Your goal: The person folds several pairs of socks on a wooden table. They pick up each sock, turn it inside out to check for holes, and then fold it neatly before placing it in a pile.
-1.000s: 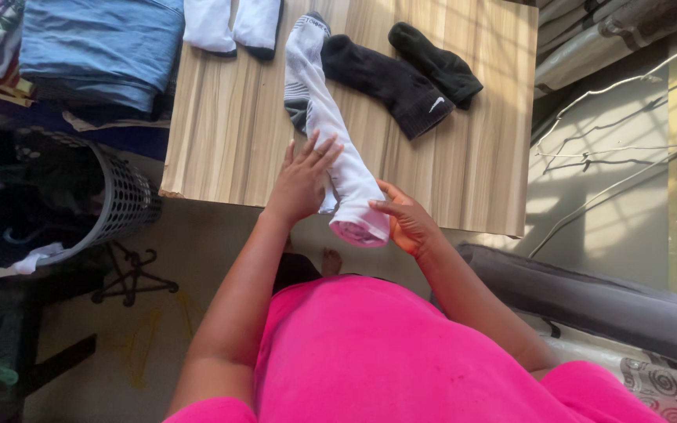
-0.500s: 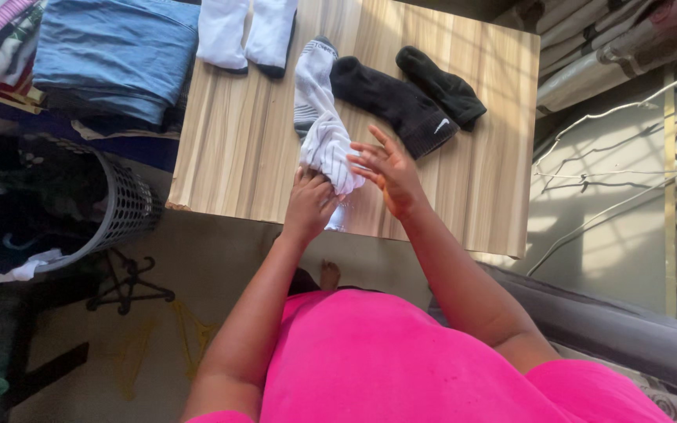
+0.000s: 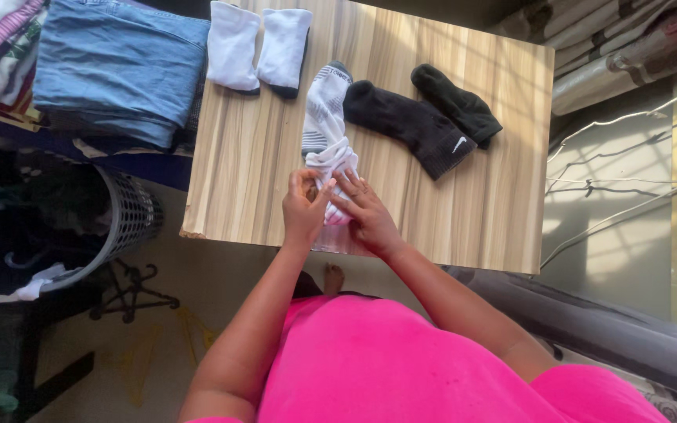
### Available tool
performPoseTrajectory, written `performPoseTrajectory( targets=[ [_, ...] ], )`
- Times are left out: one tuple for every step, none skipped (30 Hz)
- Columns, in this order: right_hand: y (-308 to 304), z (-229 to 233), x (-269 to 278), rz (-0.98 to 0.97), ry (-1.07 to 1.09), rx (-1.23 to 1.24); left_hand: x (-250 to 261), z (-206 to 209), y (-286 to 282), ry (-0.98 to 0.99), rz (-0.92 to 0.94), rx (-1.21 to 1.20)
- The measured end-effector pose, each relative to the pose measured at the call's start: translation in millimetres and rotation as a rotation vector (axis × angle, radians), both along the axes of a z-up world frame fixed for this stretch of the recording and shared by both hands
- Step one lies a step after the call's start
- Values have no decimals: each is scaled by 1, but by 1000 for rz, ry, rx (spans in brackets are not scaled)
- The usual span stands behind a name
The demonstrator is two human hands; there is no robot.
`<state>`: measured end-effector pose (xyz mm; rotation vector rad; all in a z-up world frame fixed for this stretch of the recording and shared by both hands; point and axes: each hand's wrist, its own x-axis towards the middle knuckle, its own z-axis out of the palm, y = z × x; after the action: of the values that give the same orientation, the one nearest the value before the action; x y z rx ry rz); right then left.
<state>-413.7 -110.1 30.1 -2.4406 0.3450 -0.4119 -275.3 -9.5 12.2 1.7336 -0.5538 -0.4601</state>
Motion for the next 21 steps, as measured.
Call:
performPoseTrajectory(
  targets=[
    [1,-1,-1,10,-8,-12,6,-1,-5,-56,43,-29],
    [2,-1,-3,20,-17,-25,12,-3,-10,-74,39,1],
    [3,-1,-3,29,-26,-38,21,-6,-15,-93,35,29],
    [4,-1,-3,27,-25,-36,29,-10,-21,-112,31,58],
    [5,0,-4,24,-22,-36,37,-16,-27,-41,-21,4],
    [5,1,-3,21,-20,-36,44,-21,-32,30,-71,-50],
    [5,2,-3,18,-9,-28,51,-24,-37,100,-120,-103],
    [5,4,-3,15,2,-19,59,-26,-42,142,-119,-132],
    [6,5,-3,10,11,-12,67,-24,-48,183,-118,-161],
    [6,5,-2,15,11,-23,70,-20,-51,223,-117,-190],
    [6,6,-2,15,9,-35,71,-12,-51,178,-117,-239],
    [6,7,-1,16,7,-48,70,-2,-47,134,-117,-288],
    [6,7,-2,10,9,-54,68,9,-42,91,-117,-336],
    [7,7,-2,5,11,-61,64,19,-34,-85,-180,-301],
    [7,7,-3,1,12,-68,59,29,-24,-263,-241,-265],
    [7,8,-3,1,17,-67,56,35,-18,-440,-301,-228],
    [7,10,-3,2,21,-67,56,38,-18,-511,-417,-154],
    [7,12,-3,4,25,-67,57,38,-17,-582,-533,-80],
    [7,16,-5,31,-22,-36,58,36,-14,-651,-645,-3],
    [6,23,-8,58,-69,-4,56,34,-9,-595,-652,3],
    [5,30,-8,83,-121,25,57,32,-5,-545,-661,7]
  ],
)
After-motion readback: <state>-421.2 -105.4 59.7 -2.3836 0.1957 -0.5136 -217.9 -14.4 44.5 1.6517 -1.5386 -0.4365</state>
